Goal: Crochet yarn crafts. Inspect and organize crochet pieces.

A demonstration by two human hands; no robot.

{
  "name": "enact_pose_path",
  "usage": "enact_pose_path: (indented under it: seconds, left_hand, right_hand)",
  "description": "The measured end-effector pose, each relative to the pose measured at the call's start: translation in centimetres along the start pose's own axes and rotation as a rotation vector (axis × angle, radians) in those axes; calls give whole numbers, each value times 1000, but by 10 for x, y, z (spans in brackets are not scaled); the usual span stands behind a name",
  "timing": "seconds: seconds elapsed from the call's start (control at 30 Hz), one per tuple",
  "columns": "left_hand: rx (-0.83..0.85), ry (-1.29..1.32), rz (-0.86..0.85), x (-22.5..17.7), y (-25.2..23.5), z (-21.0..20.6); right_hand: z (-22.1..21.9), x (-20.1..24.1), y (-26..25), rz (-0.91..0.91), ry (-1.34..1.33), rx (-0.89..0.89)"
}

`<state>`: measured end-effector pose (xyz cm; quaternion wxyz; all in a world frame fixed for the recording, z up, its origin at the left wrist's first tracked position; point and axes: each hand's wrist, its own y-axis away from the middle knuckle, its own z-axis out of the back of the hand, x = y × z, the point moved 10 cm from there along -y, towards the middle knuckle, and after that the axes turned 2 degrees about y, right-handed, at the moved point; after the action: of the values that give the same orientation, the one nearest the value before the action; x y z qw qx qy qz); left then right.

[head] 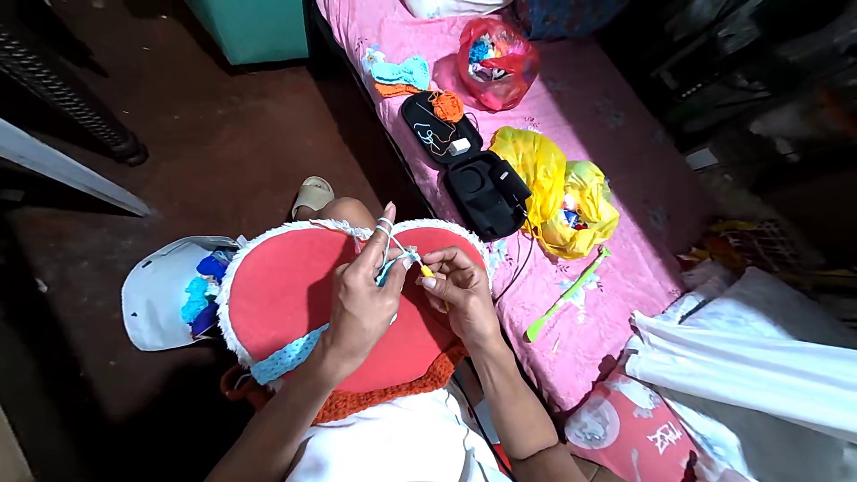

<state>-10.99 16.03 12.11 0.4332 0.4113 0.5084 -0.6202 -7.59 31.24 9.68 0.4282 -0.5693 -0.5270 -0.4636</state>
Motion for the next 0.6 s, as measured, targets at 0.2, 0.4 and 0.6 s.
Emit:
enact_pose_path:
  seconds: [0.2, 0.4, 0.6]
  left_hand:
    - [-70, -286, -290, -18, 14, -12]
    - [-79, 66, -241, -17, 7, 1]
    - [-55, 95, -176, -17, 0, 10]
  right_hand:
    - [-16, 35, 6, 272, 653, -59]
    - [-10, 8, -11, -6, -199, 72]
    - [-14, 45, 17, 644, 689, -147]
